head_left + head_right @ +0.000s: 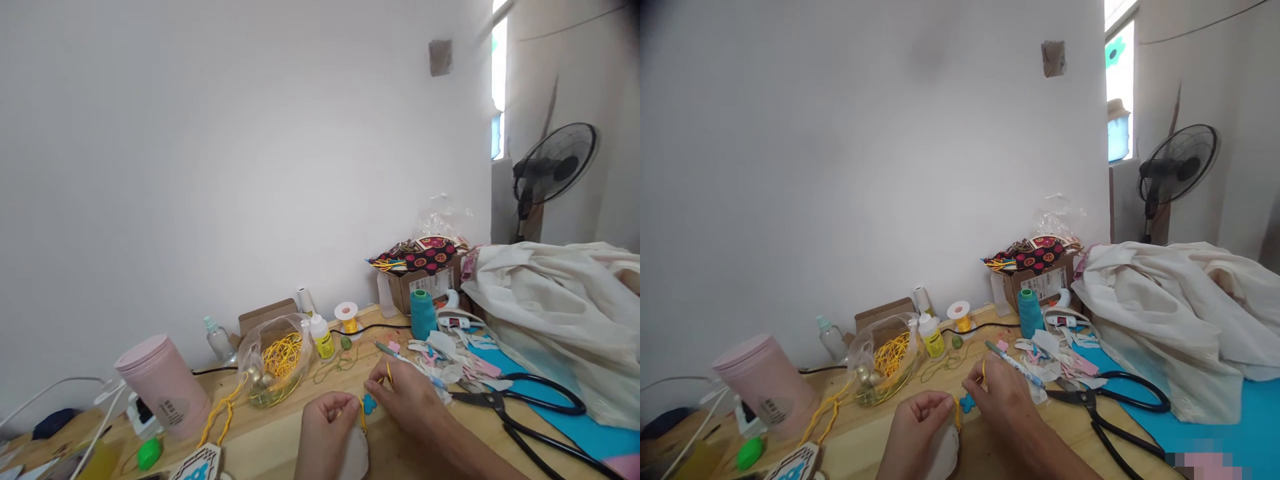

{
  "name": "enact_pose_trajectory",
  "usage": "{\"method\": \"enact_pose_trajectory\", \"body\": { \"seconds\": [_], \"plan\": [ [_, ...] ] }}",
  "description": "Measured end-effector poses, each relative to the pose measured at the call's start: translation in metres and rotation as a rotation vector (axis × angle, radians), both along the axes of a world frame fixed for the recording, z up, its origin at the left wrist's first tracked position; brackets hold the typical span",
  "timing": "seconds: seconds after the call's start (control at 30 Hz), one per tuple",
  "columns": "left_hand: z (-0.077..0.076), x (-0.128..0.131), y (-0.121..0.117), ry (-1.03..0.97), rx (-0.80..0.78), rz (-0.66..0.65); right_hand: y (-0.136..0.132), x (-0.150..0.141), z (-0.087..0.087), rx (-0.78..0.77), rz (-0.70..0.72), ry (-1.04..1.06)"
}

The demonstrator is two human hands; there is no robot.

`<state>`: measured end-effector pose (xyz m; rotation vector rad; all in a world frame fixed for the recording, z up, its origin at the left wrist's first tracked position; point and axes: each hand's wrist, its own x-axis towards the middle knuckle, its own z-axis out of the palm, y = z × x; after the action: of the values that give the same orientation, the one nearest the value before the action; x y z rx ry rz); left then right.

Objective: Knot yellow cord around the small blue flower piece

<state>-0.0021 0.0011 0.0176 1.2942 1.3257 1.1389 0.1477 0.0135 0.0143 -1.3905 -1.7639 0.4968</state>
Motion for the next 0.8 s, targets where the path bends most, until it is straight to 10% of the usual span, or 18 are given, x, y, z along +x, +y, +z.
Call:
{"method": "enact_pose_trajectory", "body": {
  "seconds": [0.3,0.5,0.8],
  "plan": [
    [-0.009,-0.002,0.006,0.156,0.104,0.059,0.004,0.019,0.023,0.38,-0.411,0.39],
    [-0.004,-0.004,0.005,0.063,0.065,-0.031,-0.005,-0.008,0.009,0.282,0.146,-0.071],
    [-0.003,-0.006,0.002,0.127,0.071,0.029,-0.003,-0.015,-0.002,-0.175,0.222,0.267]
  ]
}}
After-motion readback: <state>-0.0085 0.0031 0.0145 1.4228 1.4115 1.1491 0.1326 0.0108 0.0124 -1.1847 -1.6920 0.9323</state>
